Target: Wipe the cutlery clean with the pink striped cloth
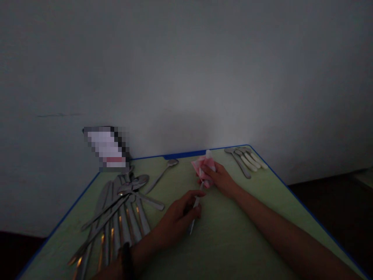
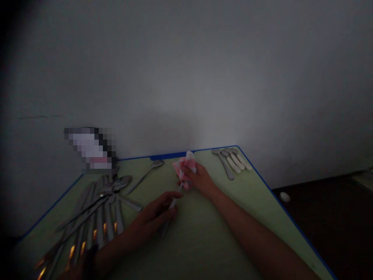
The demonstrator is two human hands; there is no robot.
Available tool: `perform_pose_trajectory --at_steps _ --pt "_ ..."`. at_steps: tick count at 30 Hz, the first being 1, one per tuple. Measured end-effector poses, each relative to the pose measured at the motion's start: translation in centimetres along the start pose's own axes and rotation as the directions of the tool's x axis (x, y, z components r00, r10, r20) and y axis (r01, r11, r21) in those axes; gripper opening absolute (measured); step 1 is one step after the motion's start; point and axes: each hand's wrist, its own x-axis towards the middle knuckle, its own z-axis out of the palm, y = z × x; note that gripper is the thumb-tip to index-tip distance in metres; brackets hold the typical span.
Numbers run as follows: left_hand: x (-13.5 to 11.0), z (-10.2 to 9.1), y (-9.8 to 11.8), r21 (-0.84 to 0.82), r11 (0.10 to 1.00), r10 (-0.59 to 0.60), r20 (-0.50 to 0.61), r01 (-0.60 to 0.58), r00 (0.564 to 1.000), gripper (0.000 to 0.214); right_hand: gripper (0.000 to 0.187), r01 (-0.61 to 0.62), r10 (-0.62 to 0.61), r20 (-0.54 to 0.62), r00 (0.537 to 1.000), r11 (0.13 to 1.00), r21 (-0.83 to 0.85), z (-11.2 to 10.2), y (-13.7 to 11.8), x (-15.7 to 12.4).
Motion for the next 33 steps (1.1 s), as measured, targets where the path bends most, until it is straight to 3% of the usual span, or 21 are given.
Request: perform_pose_trajectory --at_steps 33 --pt "-0.02 -0.09 0.42 0.045 0.999 0.018 0.02 -0.019 1.0 0.036 0.037 -0.001 0.001 0.004 1.0 1.0 -0.012 -0.23 0.52 0.19"
